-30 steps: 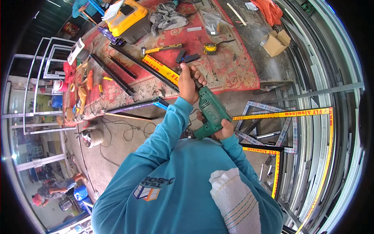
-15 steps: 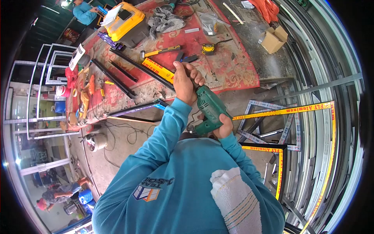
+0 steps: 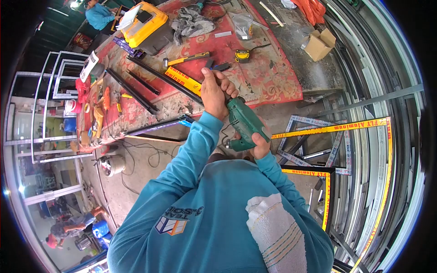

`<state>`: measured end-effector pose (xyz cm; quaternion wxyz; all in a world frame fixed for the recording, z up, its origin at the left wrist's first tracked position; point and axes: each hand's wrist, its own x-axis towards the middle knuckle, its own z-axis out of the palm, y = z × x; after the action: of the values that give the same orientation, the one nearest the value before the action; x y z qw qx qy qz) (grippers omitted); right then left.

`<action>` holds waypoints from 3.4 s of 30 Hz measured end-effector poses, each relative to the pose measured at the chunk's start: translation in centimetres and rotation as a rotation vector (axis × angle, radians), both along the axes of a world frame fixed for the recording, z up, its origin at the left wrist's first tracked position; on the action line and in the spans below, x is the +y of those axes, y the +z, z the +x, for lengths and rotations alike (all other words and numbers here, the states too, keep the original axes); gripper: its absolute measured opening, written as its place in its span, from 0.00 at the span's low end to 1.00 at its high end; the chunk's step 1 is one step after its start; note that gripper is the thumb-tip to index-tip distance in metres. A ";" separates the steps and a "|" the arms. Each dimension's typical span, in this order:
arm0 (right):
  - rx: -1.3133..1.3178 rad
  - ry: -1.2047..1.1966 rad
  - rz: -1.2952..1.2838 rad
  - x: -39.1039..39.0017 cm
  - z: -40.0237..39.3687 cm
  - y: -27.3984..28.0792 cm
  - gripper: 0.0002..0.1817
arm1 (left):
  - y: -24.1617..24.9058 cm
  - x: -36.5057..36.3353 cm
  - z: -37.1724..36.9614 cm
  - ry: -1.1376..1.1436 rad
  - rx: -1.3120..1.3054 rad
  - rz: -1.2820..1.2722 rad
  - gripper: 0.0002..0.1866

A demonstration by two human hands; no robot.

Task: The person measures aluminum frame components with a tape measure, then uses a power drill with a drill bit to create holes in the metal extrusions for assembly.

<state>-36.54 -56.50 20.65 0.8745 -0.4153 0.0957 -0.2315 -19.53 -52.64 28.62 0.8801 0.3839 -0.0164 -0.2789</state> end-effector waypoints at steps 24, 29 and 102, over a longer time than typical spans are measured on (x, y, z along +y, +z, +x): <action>0.007 -0.211 -0.818 -0.6 0.9 0.1 0.42 | -1.8 1.1 1.6 -0.008 -0.038 -0.008 0.24; 0.051 -0.186 -0.879 -0.8 0.7 0.4 0.43 | -1.8 0.5 1.8 0.033 0.000 0.136 0.23; -0.009 0.058 0.016 2.8 0.1 0.9 0.40 | -1.5 3.4 -0.2 -0.052 0.082 -0.217 0.22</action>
<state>-36.40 -53.70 21.53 0.8845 -0.4099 0.0817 -0.2073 -19.70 -49.26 27.12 0.9088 0.2743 -0.0204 -0.3139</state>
